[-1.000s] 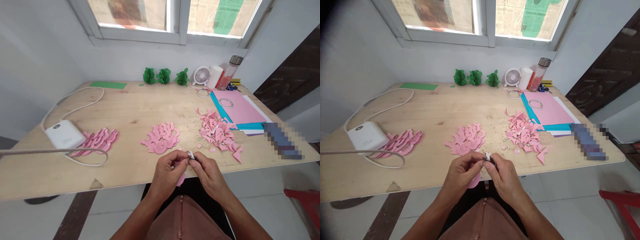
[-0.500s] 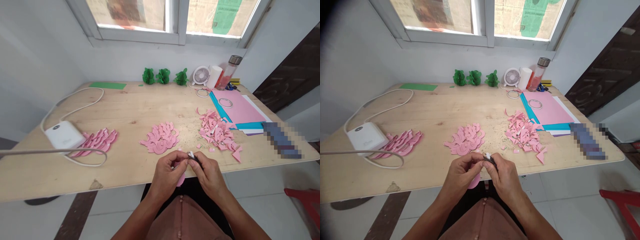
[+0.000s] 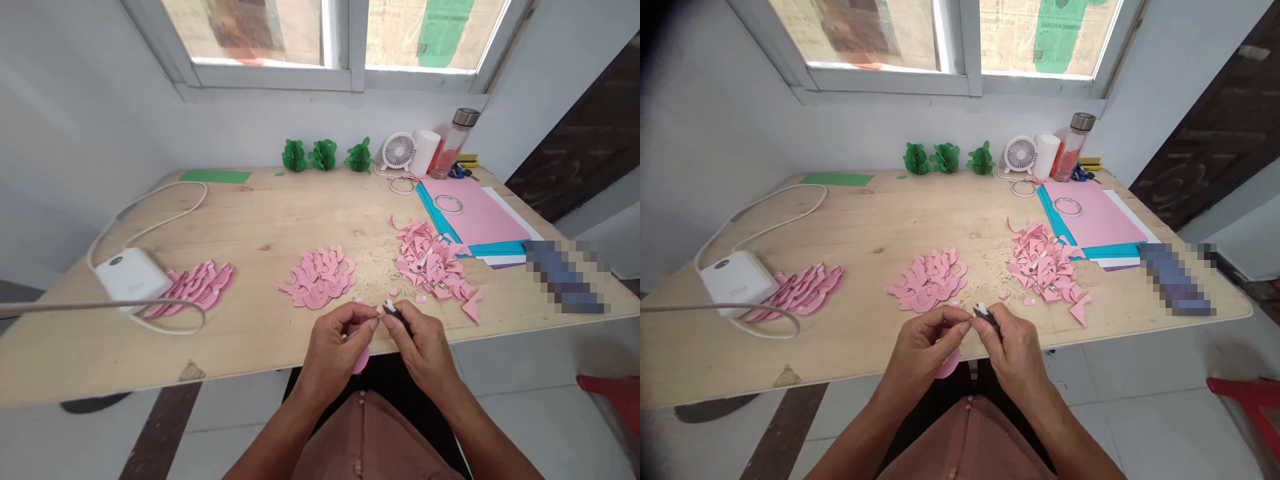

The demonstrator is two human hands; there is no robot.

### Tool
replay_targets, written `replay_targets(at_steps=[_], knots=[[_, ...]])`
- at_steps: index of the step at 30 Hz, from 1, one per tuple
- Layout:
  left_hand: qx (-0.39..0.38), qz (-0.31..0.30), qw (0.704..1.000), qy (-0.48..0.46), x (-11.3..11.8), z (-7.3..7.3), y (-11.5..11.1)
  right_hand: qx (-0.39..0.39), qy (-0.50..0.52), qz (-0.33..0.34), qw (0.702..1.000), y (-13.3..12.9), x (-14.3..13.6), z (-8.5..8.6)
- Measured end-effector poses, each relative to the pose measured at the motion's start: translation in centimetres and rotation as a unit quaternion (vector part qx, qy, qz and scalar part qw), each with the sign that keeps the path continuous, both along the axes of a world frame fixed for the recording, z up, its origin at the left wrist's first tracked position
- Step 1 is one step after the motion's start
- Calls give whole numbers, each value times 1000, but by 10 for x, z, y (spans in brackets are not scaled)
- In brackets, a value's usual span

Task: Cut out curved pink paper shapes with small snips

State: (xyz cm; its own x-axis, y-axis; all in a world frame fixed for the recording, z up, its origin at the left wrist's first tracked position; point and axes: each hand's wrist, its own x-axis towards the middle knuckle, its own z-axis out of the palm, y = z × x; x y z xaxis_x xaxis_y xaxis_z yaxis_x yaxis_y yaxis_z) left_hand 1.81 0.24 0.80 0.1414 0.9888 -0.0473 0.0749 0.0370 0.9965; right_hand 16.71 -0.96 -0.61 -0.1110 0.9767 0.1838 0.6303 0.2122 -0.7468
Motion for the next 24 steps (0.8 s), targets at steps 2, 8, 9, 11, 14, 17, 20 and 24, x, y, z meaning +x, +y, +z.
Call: replay_targets(at_steps=[2, 8, 9, 11, 14, 17, 20, 24], knots=[[20, 10, 1000, 21, 0, 2, 1, 5, 0, -4, 1000, 1, 4, 2], [124, -6, 987, 106, 6, 1, 16, 16, -17, -22, 999, -1, 18, 1], [141, -10, 982, 122, 9, -1, 21, 17, -16, -28, 999, -2, 21, 0], [181, -15, 969, 169, 16, -4, 30, 14, -14, -42, 999, -4, 26, -1], [257, -8, 928, 270, 28, -10, 45, 4, -13, -62, 998, -6, 32, -1], [316, -12, 857, 408, 42, -13, 60, 3, -13, -69, 998, -7, 36, -2], [300, -81, 837, 452, 53, -16, 70, 9, -15, -70, 997, -6, 40, -5], [277, -99, 850, 436, 59, -22, 76, 3, -7, -72, 997, -6, 45, -10]])
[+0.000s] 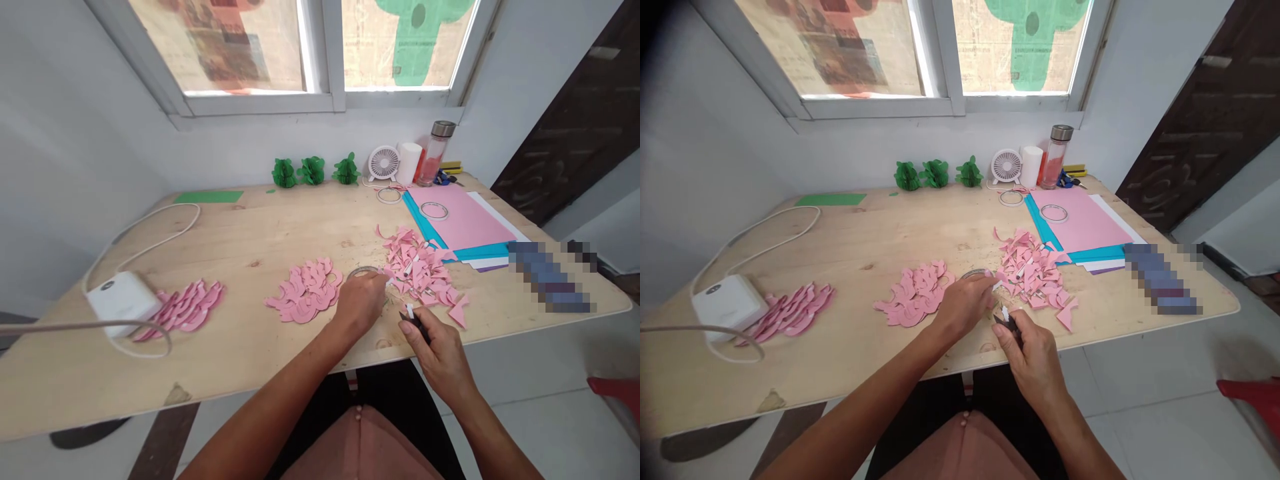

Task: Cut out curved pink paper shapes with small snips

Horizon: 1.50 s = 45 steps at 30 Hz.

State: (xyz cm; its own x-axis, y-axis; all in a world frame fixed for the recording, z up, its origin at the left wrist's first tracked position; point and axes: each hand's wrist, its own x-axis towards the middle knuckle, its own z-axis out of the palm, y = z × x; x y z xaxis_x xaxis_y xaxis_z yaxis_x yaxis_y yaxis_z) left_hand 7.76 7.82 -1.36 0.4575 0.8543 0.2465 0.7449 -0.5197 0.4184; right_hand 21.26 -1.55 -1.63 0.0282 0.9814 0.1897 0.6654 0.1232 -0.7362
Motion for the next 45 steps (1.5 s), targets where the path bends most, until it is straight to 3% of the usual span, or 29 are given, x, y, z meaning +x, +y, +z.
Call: replay_targets(at_steps=[7, 13, 17, 25, 31, 38, 45], knots=[[-25, 24, 998, -58, 0, -3, 12, -10, 7, 9, 1000, 2, 1, -6], [-15, 66, 989, -132, -12, 7, 14, -13, 4, 5, 1000, 4, 1, -6], [-7, 101, 958, -267, -32, 18, -1, -25, -15, 6, 1000, 6, -2, -4], [-129, 92, 936, -315, -64, 15, -46, -46, -52, 73, 995, 11, -20, 3], [-171, 116, 918, -339, -77, 12, -64, -12, -111, 84, 990, 11, -34, 6], [-187, 124, 907, -355, -82, 10, -74, 42, -198, 67, 977, 11, -47, -3], [-124, 128, 923, -340, -71, 8, -75, 81, -223, 68, 969, 12, -54, -6]])
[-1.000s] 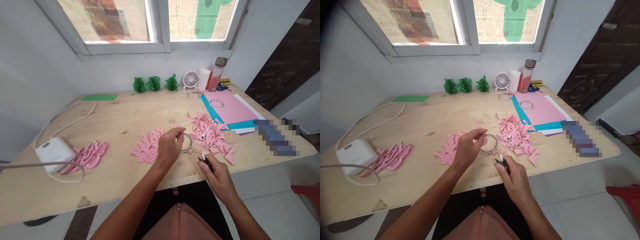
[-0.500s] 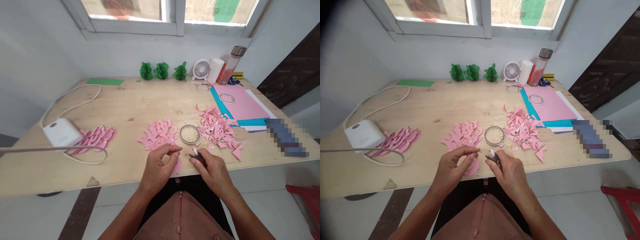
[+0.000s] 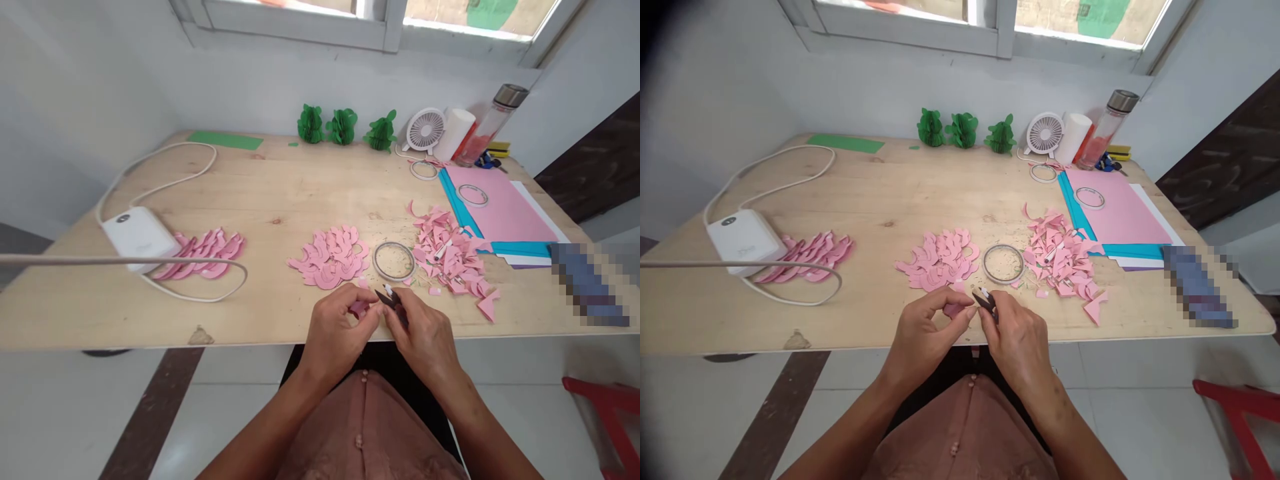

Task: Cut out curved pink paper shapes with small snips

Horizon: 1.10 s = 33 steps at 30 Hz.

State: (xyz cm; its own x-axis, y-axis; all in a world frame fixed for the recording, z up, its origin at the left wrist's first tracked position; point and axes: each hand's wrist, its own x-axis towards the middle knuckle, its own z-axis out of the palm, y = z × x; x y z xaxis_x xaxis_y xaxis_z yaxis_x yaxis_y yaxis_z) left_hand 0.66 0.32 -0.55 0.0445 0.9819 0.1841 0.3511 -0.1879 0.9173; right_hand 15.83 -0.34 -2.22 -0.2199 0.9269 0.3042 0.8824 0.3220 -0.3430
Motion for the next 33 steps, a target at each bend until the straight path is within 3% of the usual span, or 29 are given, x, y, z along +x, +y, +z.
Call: replay_targets(at_steps=[13, 33], knots=[[8, 38, 999, 37, 10, -7, 7, 63, 0, 12, 998, 1, -7, -4], [-55, 32, 998, -15, 8, -10, 11, 62, -8, 12, 998, 1, -9, -3]])
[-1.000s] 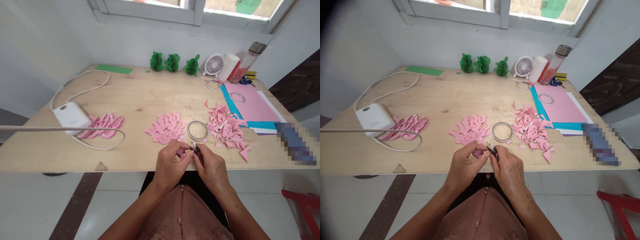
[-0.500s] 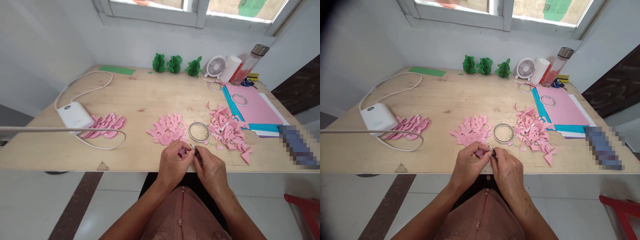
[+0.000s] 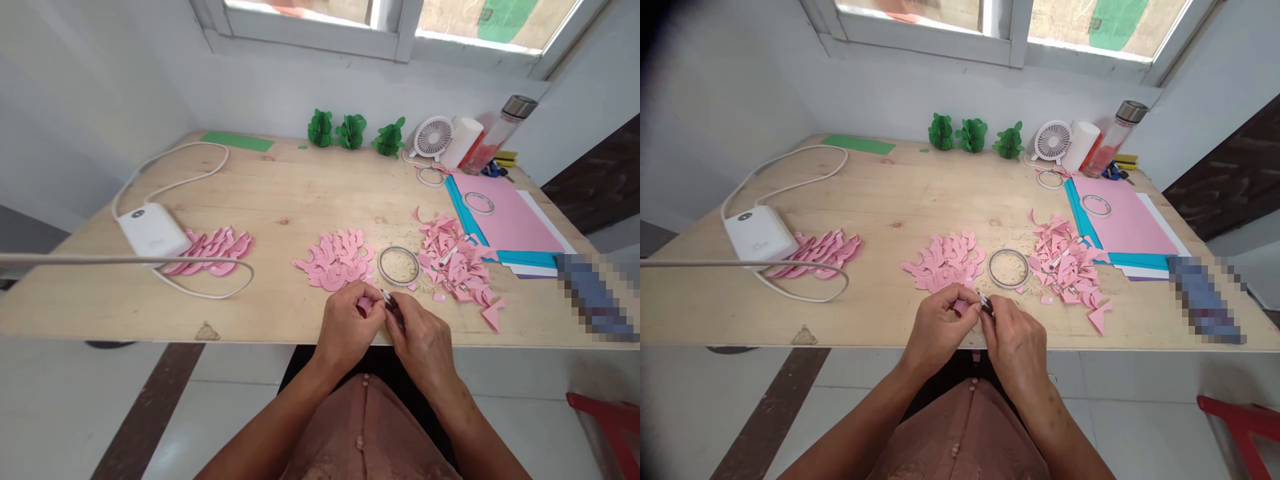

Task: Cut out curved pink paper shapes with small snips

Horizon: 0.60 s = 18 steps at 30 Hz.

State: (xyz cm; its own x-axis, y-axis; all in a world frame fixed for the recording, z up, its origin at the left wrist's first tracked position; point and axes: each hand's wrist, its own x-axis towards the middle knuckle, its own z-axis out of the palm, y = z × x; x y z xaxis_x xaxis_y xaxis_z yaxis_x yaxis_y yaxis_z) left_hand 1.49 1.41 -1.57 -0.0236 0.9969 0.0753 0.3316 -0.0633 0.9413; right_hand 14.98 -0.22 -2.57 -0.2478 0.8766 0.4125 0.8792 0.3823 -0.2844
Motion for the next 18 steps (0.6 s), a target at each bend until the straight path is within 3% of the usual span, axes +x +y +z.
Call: replay_targets(at_steps=[18], knots=[[-67, 12, 985, -158, -2, 2, -2, -49, -5, -27, 998, 1, 0, 1]])
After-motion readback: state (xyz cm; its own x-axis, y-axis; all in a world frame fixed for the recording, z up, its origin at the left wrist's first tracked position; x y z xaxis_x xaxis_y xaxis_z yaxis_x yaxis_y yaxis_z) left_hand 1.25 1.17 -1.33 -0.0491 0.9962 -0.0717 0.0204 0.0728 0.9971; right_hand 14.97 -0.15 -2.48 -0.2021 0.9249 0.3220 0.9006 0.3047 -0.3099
